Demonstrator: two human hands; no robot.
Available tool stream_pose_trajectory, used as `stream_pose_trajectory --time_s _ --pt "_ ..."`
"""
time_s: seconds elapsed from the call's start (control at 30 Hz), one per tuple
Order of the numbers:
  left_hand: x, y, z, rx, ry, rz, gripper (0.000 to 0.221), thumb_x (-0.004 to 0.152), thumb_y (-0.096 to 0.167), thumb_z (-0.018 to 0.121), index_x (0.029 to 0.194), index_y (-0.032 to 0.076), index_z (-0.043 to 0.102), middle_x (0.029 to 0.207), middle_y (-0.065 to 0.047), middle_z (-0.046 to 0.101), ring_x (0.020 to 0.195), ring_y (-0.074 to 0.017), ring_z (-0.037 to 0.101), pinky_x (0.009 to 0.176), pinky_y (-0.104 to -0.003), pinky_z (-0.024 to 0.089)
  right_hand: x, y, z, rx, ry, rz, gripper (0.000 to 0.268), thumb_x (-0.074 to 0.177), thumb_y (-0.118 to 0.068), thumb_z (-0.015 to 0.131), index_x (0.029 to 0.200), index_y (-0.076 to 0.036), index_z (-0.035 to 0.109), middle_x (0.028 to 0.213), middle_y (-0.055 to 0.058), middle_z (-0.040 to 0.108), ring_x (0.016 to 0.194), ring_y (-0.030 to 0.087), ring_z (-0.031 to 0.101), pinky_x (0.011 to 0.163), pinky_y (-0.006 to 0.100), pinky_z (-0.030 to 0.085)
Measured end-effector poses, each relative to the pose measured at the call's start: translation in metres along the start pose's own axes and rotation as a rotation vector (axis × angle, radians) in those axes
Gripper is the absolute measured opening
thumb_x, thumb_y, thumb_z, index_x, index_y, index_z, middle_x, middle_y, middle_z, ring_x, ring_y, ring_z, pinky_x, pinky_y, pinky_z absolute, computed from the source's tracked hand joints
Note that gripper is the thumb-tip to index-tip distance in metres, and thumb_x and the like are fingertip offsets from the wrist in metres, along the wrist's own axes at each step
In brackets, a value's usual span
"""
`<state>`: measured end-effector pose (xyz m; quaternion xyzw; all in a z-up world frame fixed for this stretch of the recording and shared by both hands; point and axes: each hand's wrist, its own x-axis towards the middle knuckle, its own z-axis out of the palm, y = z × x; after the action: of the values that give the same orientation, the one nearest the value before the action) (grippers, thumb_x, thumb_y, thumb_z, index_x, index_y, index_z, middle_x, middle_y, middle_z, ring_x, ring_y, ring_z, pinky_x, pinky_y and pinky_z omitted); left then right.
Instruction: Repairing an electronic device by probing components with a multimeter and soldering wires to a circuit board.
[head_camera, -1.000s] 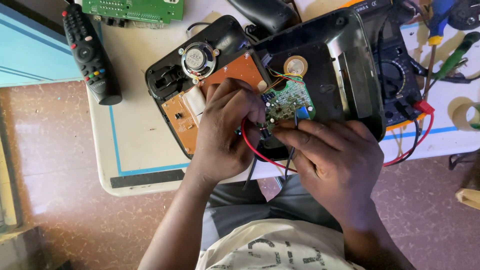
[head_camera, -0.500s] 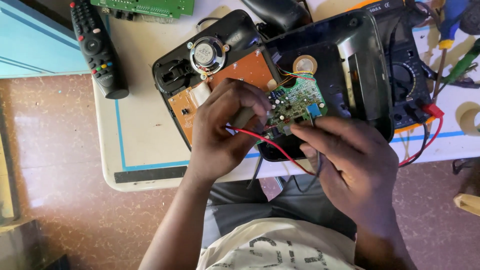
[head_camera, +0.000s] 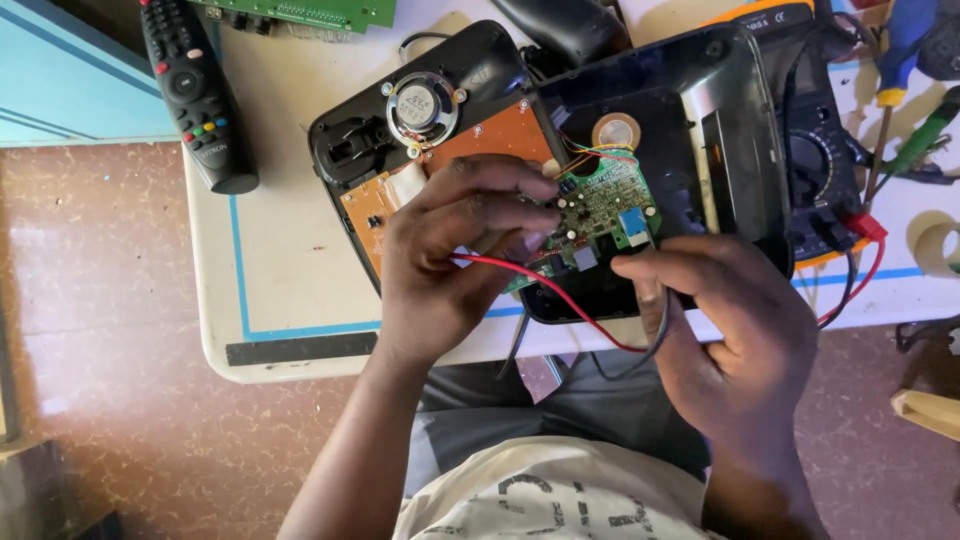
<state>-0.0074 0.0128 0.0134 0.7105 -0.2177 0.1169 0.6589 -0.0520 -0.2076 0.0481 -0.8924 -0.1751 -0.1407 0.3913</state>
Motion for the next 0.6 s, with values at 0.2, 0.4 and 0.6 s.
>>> stream_pose_trajectory --time_s 0.2,0.4,0.6 --pt "-0.001 0.0 -0.001 0.01 -0.031 0.096 0.019 0.106 0.0 0.059 0.107 0.003 0.078 0.129 -0.014 0.072 0.128 -0.0345 0.071 0.113 -0.047 0.062 -0.006 -0.002 0.01 -0.154 -0.147 -0.123 0.028 0.097 -0.024 0.085 0.122 -0.013 0.079 0.113 0.006 0.069 0.099 0.028 0.067 0.091 0.041 0.052" --pt "0.001 0.012 -0.002 0.195 -0.038 0.229 0.017 0.104 0.008 0.054 0.111 0.009 0.069 0.126 -0.012 0.068 0.12 -0.0348 0.07 0.11 -0.049 0.048 -0.011 -0.008 0.02 -0.047 0.045 -0.022 0.018 0.097 0.006 0.086 0.11 -0.006 0.083 0.097 0.008 0.074 0.081 0.022 0.065 0.078 0.035 0.05" --pt "-0.015 0.04 -0.005 0.58 -0.01 0.27 0.011 0.107 0.015 0.069 0.114 0.01 0.076 0.11 -0.014 0.066 0.097 -0.0367 0.06 0.086 -0.046 0.052 -0.01 -0.005 0.018 0.009 0.098 -0.019 0.015 0.097 0.007 0.086 0.11 0.003 0.082 0.099 0.014 0.073 0.085 0.024 0.068 0.079 0.034 0.054"
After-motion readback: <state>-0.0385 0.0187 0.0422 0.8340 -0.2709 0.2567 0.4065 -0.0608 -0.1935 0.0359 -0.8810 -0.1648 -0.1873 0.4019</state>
